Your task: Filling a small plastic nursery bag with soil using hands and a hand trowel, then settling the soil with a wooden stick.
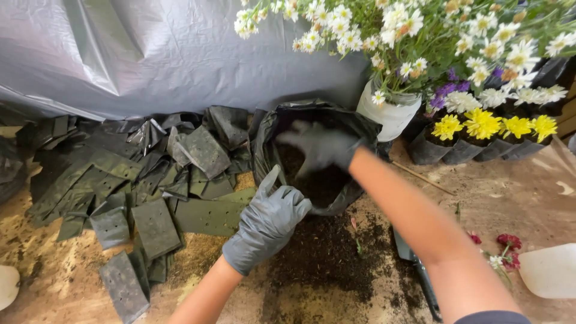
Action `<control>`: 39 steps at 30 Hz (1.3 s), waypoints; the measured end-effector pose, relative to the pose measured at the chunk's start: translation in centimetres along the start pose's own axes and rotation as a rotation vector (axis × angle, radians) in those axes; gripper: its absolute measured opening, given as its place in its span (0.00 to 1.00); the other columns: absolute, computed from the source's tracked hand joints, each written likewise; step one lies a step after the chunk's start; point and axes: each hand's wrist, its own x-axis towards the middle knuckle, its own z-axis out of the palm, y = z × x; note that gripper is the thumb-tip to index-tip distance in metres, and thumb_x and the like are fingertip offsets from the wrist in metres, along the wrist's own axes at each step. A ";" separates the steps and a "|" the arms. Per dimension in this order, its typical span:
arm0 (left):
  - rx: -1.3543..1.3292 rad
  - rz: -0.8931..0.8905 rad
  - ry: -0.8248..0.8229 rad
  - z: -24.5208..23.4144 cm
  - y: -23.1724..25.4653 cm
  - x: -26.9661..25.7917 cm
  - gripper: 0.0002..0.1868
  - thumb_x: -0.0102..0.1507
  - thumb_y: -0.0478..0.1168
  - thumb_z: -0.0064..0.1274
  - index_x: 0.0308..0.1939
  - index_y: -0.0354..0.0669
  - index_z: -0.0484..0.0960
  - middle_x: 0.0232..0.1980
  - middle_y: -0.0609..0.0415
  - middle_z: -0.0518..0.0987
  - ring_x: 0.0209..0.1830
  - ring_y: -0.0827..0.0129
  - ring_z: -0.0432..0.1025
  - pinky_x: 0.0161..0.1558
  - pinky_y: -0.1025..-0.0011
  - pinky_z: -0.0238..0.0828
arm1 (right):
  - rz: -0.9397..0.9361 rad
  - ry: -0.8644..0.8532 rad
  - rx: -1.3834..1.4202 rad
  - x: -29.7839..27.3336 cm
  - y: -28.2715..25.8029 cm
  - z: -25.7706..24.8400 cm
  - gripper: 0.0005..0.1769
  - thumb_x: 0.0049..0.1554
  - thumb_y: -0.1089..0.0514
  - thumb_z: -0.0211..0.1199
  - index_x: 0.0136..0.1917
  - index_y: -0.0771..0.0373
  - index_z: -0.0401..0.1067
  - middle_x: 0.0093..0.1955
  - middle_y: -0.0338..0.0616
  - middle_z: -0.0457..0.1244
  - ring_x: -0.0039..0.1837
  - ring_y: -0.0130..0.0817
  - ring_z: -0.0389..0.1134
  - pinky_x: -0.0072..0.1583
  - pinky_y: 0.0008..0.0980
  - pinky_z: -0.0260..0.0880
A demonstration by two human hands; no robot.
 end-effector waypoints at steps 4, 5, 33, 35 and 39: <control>-0.182 -0.029 0.056 -3.2 2.0 1.4 0.15 0.74 0.42 0.39 0.34 0.40 0.67 0.30 0.55 0.67 0.48 0.72 0.72 0.83 0.56 0.35 | 0.006 0.109 -0.018 4.2 1.9 4.0 0.60 0.38 0.36 0.79 0.80 0.41 0.57 0.85 0.52 0.38 0.79 0.79 0.41 0.73 0.68 0.55; -0.125 -0.031 -0.027 -3.9 2.2 1.8 0.17 0.73 0.43 0.39 0.31 0.39 0.66 0.31 0.55 0.67 0.46 0.71 0.72 0.82 0.56 0.40 | 0.036 0.131 -0.037 5.0 2.5 4.5 0.58 0.40 0.39 0.78 0.80 0.43 0.58 0.83 0.52 0.41 0.75 0.77 0.48 0.68 0.63 0.64; -0.289 -0.372 -0.626 0.4 -3.8 12.5 0.76 0.43 0.61 0.69 0.83 0.54 0.33 0.83 0.42 0.42 0.81 0.45 0.44 0.74 0.49 0.44 | 0.066 0.101 0.200 1.2 7.8 7.2 0.82 0.32 0.33 0.83 0.85 0.44 0.33 0.75 0.57 0.52 0.77 0.58 0.54 0.73 0.54 0.61; -0.300 -0.388 -0.622 -0.4 -3.3 12.8 0.74 0.45 0.59 0.68 0.83 0.53 0.34 0.83 0.42 0.44 0.80 0.45 0.46 0.73 0.50 0.47 | 0.060 0.123 0.244 0.4 6.6 6.8 0.81 0.33 0.34 0.83 0.85 0.46 0.33 0.76 0.57 0.51 0.77 0.58 0.53 0.73 0.55 0.60; -0.346 -0.430 -0.617 -1.9 -2.4 13.0 0.69 0.48 0.51 0.67 0.83 0.52 0.36 0.81 0.43 0.50 0.78 0.47 0.52 0.69 0.54 0.55 | 0.048 0.195 0.415 -1.6 3.9 6.7 0.79 0.37 0.37 0.82 0.85 0.50 0.32 0.78 0.59 0.46 0.78 0.61 0.48 0.74 0.58 0.56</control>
